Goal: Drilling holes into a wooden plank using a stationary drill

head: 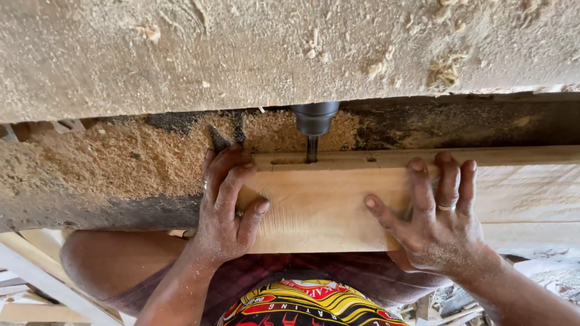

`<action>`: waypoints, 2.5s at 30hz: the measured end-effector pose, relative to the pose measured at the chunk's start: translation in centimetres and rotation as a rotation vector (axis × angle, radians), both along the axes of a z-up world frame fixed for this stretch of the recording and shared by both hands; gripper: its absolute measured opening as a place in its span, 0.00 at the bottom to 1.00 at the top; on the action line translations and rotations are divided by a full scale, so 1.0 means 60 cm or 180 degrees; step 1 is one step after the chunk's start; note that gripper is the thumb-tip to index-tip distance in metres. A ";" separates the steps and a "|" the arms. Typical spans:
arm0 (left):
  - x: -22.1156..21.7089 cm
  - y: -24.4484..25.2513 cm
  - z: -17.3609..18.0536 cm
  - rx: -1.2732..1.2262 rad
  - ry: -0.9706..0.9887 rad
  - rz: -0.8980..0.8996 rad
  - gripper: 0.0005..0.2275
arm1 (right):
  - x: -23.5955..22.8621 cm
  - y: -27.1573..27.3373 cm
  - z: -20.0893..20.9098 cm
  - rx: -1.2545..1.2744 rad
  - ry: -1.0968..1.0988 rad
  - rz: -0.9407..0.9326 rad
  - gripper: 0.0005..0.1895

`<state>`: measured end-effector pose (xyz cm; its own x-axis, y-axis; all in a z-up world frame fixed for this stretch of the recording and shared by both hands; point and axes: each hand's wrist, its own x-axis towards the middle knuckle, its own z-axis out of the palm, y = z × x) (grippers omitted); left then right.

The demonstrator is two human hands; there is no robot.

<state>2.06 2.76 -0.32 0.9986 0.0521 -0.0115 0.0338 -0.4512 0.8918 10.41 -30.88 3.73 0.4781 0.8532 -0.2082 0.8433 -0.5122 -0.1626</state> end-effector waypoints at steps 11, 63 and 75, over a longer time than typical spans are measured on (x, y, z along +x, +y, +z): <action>0.018 0.008 -0.015 -0.0101 -0.0062 -0.0012 0.17 | 0.015 0.004 -0.006 0.0036 -0.0005 -0.0004 0.40; -0.063 -0.031 -0.019 -0.0349 0.0421 0.0464 0.25 | -0.023 0.006 -0.002 -0.0052 0.0016 -0.0090 0.40; -0.062 -0.033 -0.014 -0.0125 0.0284 0.0364 0.23 | -0.034 -0.020 -0.019 -0.0030 0.0046 0.0102 0.47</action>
